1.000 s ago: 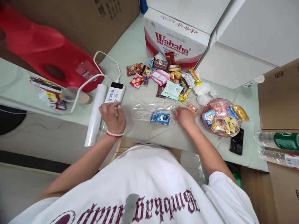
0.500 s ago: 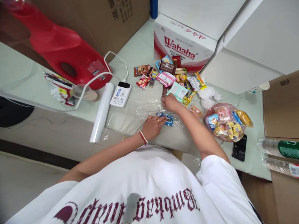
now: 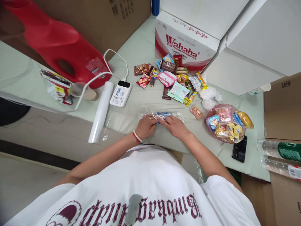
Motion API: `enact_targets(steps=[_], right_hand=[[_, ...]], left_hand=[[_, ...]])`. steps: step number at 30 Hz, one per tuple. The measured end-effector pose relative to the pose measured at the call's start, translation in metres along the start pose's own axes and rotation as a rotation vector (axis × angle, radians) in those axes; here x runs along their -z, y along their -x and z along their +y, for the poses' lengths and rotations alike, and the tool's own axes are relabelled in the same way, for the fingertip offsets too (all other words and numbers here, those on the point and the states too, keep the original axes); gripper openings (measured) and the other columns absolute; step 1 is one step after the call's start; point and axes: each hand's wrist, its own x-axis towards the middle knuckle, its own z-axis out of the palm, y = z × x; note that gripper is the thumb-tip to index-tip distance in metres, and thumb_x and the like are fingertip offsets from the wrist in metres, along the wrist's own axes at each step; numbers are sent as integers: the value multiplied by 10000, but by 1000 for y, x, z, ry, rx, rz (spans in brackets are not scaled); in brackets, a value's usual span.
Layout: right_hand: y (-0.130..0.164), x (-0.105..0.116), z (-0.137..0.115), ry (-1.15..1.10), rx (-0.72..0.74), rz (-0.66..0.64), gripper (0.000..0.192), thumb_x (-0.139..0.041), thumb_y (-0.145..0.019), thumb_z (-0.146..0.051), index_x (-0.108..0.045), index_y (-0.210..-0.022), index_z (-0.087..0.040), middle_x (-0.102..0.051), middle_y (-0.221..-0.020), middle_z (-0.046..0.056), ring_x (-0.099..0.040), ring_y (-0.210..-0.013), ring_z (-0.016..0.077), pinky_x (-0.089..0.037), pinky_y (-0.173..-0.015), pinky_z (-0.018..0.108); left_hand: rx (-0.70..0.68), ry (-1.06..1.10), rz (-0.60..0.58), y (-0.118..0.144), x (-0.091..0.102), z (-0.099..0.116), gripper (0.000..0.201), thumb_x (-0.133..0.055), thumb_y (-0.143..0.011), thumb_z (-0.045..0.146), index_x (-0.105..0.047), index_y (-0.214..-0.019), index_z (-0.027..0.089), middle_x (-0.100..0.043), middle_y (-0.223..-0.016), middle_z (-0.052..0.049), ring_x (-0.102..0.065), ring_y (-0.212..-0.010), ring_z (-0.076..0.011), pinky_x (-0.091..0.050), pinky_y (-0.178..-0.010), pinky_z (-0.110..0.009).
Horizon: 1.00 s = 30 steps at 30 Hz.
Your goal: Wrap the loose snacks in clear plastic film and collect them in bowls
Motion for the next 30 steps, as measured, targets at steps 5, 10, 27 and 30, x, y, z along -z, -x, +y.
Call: enact_targets(steps=[5, 10, 27, 30], right_hand=[[-8, -17, -5, -10, 16, -9, 574, -319, -1058, -129, -531, -1550, -335, -593, -1082, 85, -491, -985, 252, -451, -888, 341], [-13, -17, -12, 33, 14, -21, 591, -332, -1046, -113, -527, -1564, -320, -585, -1083, 105, -488, -982, 267, -460, -897, 370], [-10, -35, -14, -203, -34, 89, 519, -413, -1022, -110, -635, -1458, -282, -594, -1131, 117, -493, -1042, 276, -500, -942, 418], [0, -42, -15, -310, -18, 170, 545, -403, -1007, -106, -593, -1494, -257, -588, -1309, 142, -501, -1197, 297, -488, -1049, 493]], left_hand=[[157, 512, 362, 19, 20, -21, 306, -454, -843, 182, -742, -753, 237, -808, -905, -44, -758, -904, -208, -599, -900, -389], [544, 448, 856, -6, 41, -35, 309, -420, -970, 364, -685, -938, 207, -718, -918, -65, -683, -886, -201, -573, -851, -363], [685, 918, 61, -21, 45, 20, 208, -587, -903, 283, -686, -1025, 147, -784, -887, -77, -710, -648, -160, -492, -581, -256], [611, 686, 56, -42, 33, 26, 227, -525, -949, 247, -709, -1057, 170, -785, -1012, -95, -718, -766, -176, -505, -654, -273]])
